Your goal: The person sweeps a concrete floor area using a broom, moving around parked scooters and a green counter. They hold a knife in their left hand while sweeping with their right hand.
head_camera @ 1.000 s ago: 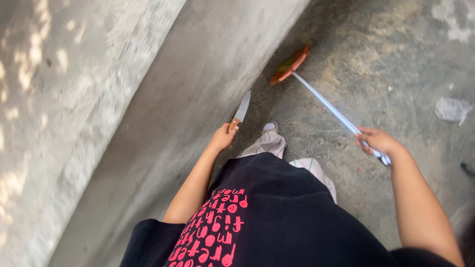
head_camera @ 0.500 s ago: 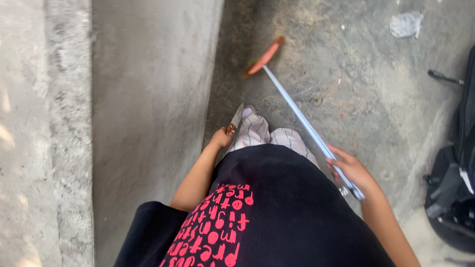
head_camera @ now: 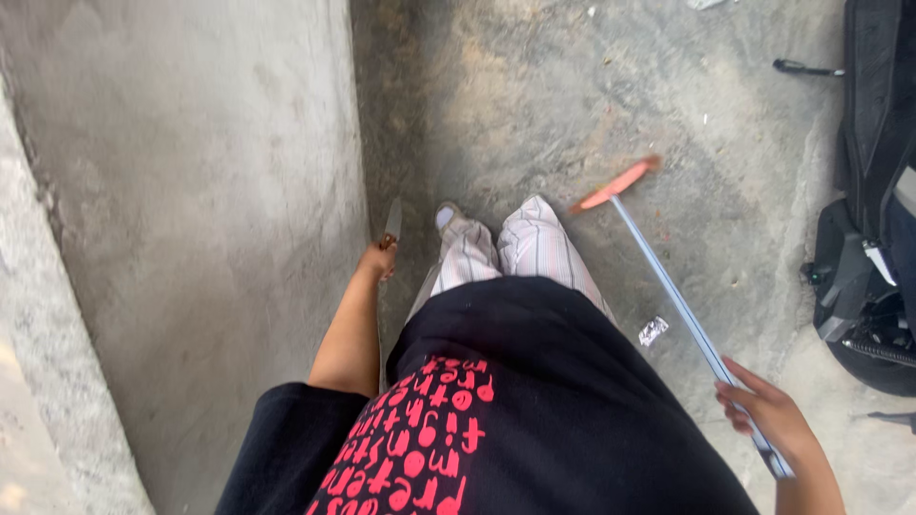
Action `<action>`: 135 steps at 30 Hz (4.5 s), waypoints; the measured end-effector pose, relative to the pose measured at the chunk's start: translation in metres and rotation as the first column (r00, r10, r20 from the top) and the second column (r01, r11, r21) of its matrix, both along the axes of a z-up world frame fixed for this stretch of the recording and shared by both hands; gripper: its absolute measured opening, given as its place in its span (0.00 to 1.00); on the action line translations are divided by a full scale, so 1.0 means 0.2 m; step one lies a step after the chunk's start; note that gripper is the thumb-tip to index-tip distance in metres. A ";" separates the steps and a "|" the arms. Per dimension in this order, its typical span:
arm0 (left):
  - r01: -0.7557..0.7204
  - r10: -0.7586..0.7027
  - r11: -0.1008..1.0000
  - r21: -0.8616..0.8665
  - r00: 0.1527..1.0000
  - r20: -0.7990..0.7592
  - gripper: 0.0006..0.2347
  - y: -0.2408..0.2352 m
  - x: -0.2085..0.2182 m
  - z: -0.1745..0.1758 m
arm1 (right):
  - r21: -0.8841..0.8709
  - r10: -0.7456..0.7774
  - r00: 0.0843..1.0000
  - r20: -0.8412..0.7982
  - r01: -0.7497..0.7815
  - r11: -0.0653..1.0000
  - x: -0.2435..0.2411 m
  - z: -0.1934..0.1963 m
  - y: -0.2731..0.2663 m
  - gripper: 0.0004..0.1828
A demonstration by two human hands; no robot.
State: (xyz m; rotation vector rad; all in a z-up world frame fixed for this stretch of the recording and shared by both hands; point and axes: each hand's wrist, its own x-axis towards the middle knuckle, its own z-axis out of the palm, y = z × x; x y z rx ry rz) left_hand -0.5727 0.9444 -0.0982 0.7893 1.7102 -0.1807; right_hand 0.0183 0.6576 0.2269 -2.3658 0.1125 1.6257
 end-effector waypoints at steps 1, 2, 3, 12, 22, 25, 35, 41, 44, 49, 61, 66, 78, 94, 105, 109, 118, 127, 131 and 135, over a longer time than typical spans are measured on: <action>0.007 -0.007 1.000 0.010 1.000 -0.009 0.16 0.05 0.04 0.00 | 0.001 -0.045 0.998 0.034 0.045 0.999 0.04 0.01 -0.01 0.34; 0.013 -0.013 1.000 0.009 1.000 -0.024 0.16 0.05 0.06 0.01 | 0.065 -0.079 0.996 0.028 0.077 0.995 0.09 0.02 -0.02 0.34; 0.019 -0.018 1.000 0.009 0.999 -0.040 0.16 0.06 0.09 0.02 | 0.128 -0.114 0.993 0.020 0.110 0.986 0.15 0.01 -0.03 0.34; 0.356 -0.329 0.920 0.163 0.929 -0.170 0.23 0.33 0.69 0.26 | 0.546 -0.103 0.647 -0.755 0.709 0.447 1.07 -0.75 1.10 0.28; 0.725 -0.672 0.637 0.261 0.688 -0.272 0.23 0.77 1.38 0.50 | 0.419 -0.364 0.532 -0.765 0.840 0.346 1.72 -1.31 1.90 0.12; 0.731 -0.693 0.669 0.131 0.678 -0.243 0.22 0.92 1.50 0.49 | 0.302 -0.432 0.380 -0.818 0.923 0.240 1.64 -1.25 1.28 0.11; 0.938 -0.920 0.343 -0.051 0.324 -0.221 0.21 1.48 2.07 0.24 | 0.063 -0.718 0.689 0.097 0.716 0.696 0.98 -0.51 -0.61 0.25; 0.963 -0.948 0.238 0.129 0.259 -0.185 0.21 1.64 2.33 0.10 | -0.007 -0.623 0.678 0.390 0.678 0.735 0.38 -0.37 -0.59 0.31; 0.972 -0.973 0.139 0.189 0.169 -0.155 0.21 1.69 2.38 0.06 | 0.153 -0.750 0.571 0.335 0.752 0.641 0.14 -0.33 -0.43 0.30; 0.990 -0.996 0.009 0.142 0.022 -0.088 0.21 1.91 2.26 0.08 | 0.310 -0.872 0.405 -0.275 0.896 0.318 -0.22 -0.21 0.21 0.29; 0.973 -0.885 0.094 0.210 0.178 -0.430 0.23 3.04 1.48 0.32 | 0.073 -0.383 0.114 -0.917 0.990 0.121 0.02 -1.07 2.26 0.22; 0.889 -0.835 0.458 -0.018 0.423 -0.351 0.24 3.18 1.23 0.40 | 0.196 -0.543 0.386 -0.745 0.906 0.376 0.05 -1.12 2.26 0.17; 0.881 -0.878 0.472 -0.041 0.466 -0.107 0.17 2.84 1.40 0.23 | -0.065 -0.907 0.411 -0.090 0.907 0.417 0.12 -0.57 0.73 0.16; 0.925 -0.873 0.380 -0.019 0.352 -0.338 0.20 2.85 2.49 0.46 | 0.095 -0.205 -0.110 -0.972 0.617 -0.782 0.44 -1.09 0.94 0.22; 0.961 -0.993 -0.002 0.278 0.031 -0.115 0.17 2.29 3.43 0.50 | 0.204 -0.477 -0.230 -0.848 0.690 -0.695 1.12 -1.66 1.30 0.11; 0.971 -0.976 -0.168 0.170 -0.139 -0.169 0.16 2.24 3.65 0.47 | 0.391 -0.712 -0.049 -0.700 0.808 -0.441 1.08 -1.59 1.16 0.12; 0.936 -0.949 -0.301 0.181 -0.276 -0.153 0.18 2.40 4.26 0.34 | 0.266 -0.984 0.122 0.127 0.952 0.152 0.60 -0.85 1.18 0.28; 0.624 -0.637 -0.769 0.139 -0.730 -0.248 0.20 2.55 5.47 0.28 | 0.245 -0.830 -0.549 0.104 0.823 -0.513 0.24 -0.42 2.17 0.09; 0.412 -0.384 -0.911 0.005 -0.846 -0.370 0.24 2.48 5.88 0.24 | 0.137 -0.596 -0.803 -0.008 0.590 -0.796 -0.09 -0.33 2.83 0.13; 0.152 -0.110 -0.986 -0.064 -0.895 -0.432 0.23 2.27 6.08 0.19 | -0.131 -0.463 -0.885 0.055 0.453 -0.882 -0.26 -0.30 3.62 0.17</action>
